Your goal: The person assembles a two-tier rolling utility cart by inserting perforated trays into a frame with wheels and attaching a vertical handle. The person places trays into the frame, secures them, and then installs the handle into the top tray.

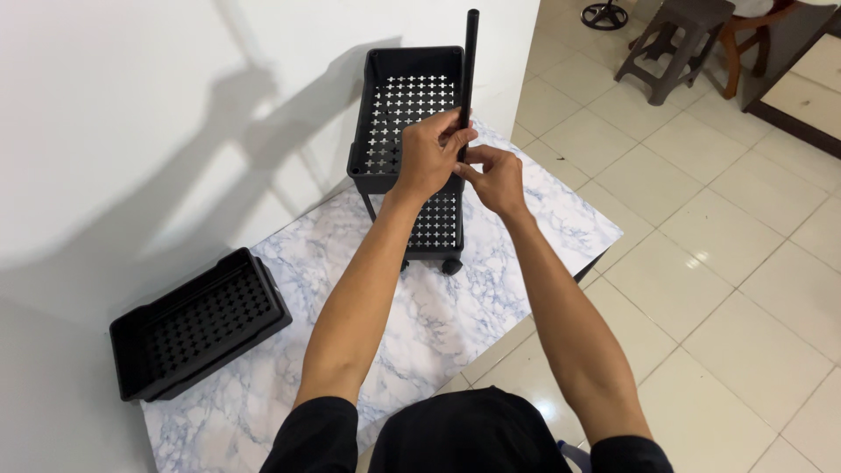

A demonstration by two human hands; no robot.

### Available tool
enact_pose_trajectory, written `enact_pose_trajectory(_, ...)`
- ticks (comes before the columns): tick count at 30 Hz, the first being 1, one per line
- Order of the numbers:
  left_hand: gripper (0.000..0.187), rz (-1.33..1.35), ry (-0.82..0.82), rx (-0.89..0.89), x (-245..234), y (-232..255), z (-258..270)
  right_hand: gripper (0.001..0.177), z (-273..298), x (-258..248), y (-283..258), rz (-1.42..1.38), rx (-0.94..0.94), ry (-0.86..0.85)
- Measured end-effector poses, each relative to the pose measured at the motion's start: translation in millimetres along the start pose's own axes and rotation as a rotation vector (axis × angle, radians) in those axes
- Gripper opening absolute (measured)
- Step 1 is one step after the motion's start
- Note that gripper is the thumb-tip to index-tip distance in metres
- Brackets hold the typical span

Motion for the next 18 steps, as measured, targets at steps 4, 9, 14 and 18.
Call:
enact_pose_trajectory(4, 0.023, -0.189, 0.063, 0.133, -21, 6, 34, 0.029, 0, -5, -2, -0.024, -0.327, -0.100)
enact_pose_trajectory(9, 0.022, -0.337, 0.055, 0.227, -45, 9, 63, 0.044, -12, -5, -10, 0.037, -0.639, -0.231)
enact_pose_trajectory(14, 0.022, -0.332, 0.026, 0.225, -51, 3, 67, 0.039, -10, 2, -22, 0.259, -0.778, -0.246)
enact_pose_trajectory(18, 0.018, -0.289, 0.045, 0.271, -55, 2, 65, 0.030, -5, -3, -37, 0.184, -0.766, -0.203)
Point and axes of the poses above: each hand's wrist, its own z-axis away from the middle knuckle, its own x-axis out of the palm, y = z × x, the point moved 8 cm from there along -z, towards the middle knuckle, and after that the axes turned 15 degrees about y, right-handed, at the moved point
